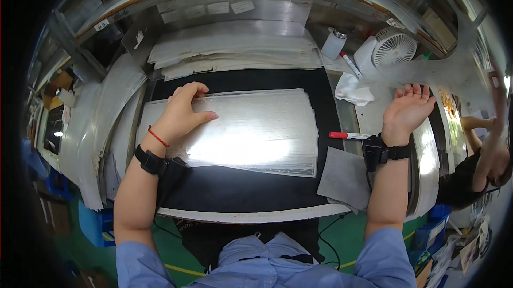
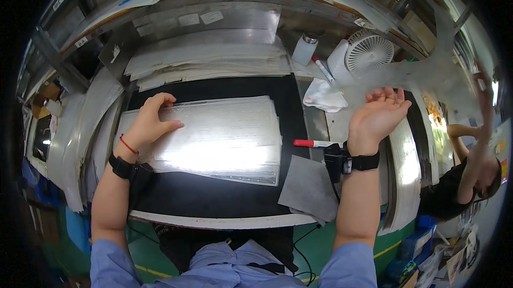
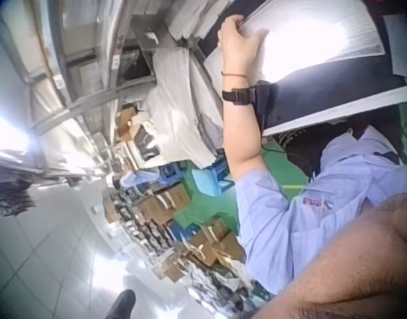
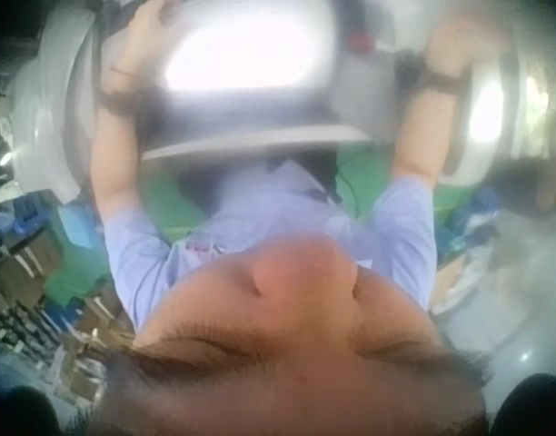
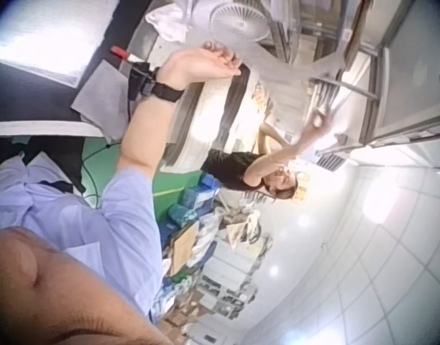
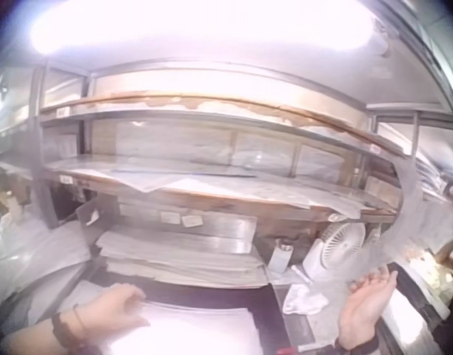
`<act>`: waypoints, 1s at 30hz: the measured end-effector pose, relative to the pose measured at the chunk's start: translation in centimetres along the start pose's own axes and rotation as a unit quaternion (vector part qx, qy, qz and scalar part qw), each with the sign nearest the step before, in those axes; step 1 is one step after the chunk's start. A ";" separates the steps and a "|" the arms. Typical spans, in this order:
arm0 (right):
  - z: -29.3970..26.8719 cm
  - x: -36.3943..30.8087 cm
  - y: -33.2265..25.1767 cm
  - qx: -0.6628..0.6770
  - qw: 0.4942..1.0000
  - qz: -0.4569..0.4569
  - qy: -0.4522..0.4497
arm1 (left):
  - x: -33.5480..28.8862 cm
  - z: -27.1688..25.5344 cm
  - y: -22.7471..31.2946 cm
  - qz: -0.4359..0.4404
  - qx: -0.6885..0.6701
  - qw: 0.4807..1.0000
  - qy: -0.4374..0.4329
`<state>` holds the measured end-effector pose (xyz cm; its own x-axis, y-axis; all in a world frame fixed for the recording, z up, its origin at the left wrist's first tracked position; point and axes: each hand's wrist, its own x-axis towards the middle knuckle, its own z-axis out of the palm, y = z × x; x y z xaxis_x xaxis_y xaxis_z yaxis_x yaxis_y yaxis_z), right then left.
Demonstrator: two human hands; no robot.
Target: Inspecting and sorting thin metal plates or component layers at a workstation.
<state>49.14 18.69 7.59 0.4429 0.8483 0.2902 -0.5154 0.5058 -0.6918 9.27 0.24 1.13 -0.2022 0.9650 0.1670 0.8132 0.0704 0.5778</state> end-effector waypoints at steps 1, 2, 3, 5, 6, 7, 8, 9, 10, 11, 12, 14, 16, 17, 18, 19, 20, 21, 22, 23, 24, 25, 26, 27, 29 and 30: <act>0.0 -0.2 0.3 -0.001 1.000 0.007 -0.005 | 0.0 0.1 -0.3 0.002 0.007 1.000 0.004; 0.1 -0.5 0.7 -0.001 1.000 0.014 -0.011 | 0.0 0.1 -0.5 0.003 0.014 1.000 0.008; 0.1 -0.8 1.4 -0.012 0.998 0.050 -0.037 | 0.0 -0.1 -0.6 0.004 0.036 0.999 -0.005; -0.3 -1.6 3.1 -0.036 0.988 0.118 -0.088 | 0.4 -0.2 -0.8 0.010 0.075 0.997 -0.031; -0.7 -2.1 4.2 -0.072 0.975 0.162 -0.137 | 0.5 -0.2 -0.8 0.010 0.063 0.997 -0.031; -1.1 -2.7 5.4 -0.106 0.955 0.205 -0.185 | 0.5 -0.1 -0.7 0.009 0.051 0.998 -0.030; -0.9 -3.6 5.9 -0.140 0.930 0.247 -0.233 | 0.4 -0.1 -0.7 0.006 0.039 0.999 -0.029; -0.7 -4.6 6.2 -0.177 0.913 0.263 -0.259 | 0.3 -0.2 -0.7 -0.002 0.002 1.000 -0.031; -0.2 -5.7 6.3 -0.213 0.893 0.278 -0.284 | 0.3 -0.2 -0.6 -0.011 -0.034 0.999 -0.033; 0.2 -6.4 6.4 -0.249 0.870 0.292 -0.308 | 0.3 -0.3 -0.6 -0.019 -0.071 0.997 -0.035; 0.1 -6.6 7.0 -0.290 0.849 0.279 -0.344 | 0.3 -0.4 -0.5 -0.011 -0.095 0.995 -0.036; 0.3 -7.3 7.1 -0.297 0.823 0.302 -0.378 | 0.3 -0.4 -0.3 0.006 -0.143 0.989 -0.038; 0.5 -7.9 6.8 -0.304 0.795 0.326 -0.411 | 0.2 -0.2 -0.4 0.032 -0.164 0.986 -0.020; 0.5 -7.9 6.9 -0.313 0.789 0.321 -0.419 | 0.2 -0.1 -0.4 0.046 -0.173 0.984 -0.011; 0.4 -7.9 7.1 -0.322 0.784 0.317 -0.427 | 0.2 -0.2 -0.3 0.050 -0.173 0.984 -0.011; 0.2 -7.9 7.4 -0.330 0.778 0.313 -0.434 | 0.2 -0.3 -0.1 0.054 -0.172 0.984 -0.013; 0.1 -8.0 7.6 -0.364 0.787 0.267 -0.422 | 0.2 -0.4 0.0 0.058 -0.171 0.983 -0.014; 0.1 -8.0 7.5 -0.353 0.788 0.277 -0.420 | 0.3 -0.4 -0.1 0.058 -0.171 0.983 -0.014; 0.4 -8.2 7.1 -0.342 0.790 0.288 -0.420 | 0.3 -0.3 -0.1 0.057 -0.171 0.983 -0.014; 0.6 -8.3 6.9 -0.331 0.791 0.299 -0.418 | 0.3 -0.3 -0.2 0.057 -0.171 0.984 -0.014; 0.4 -8.1 7.1 -0.316 0.791 0.306 -0.425 | 0.3 -0.2 -0.3 0.057 -0.165 0.985 -0.012; 0.2 -7.7 7.3 -0.300 0.791 0.312 -0.432 | 0.2 -0.3 -0.3 0.057 -0.158 0.986 -0.009; 0.0 -7.4 7.5 -0.284 0.791 0.318 -0.439 | 0.2 -0.3 -0.3 0.058 -0.151 0.987 -0.006; -0.1 -7.3 7.7 -0.280 0.794 0.309 -0.442 | 0.1 -0.3 -0.3 0.056 -0.152 0.987 -0.002; -0.4 -7.0 8.1 -0.272 0.802 0.291 -0.444 | 0.2 -0.1 -0.5 0.054 -0.153 0.987 0.004; -0.5 -6.9 8.1 -0.276 0.805 0.291 -0.438 | 0.3 -0.3 -0.7 0.041 -0.127 0.991 0.014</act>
<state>42.31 16.86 -0.30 -0.5670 0.8237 -0.0019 0.0624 0.0407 -0.9972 8.54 0.37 1.00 -0.1590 0.9574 0.2412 0.6650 -0.0767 0.7429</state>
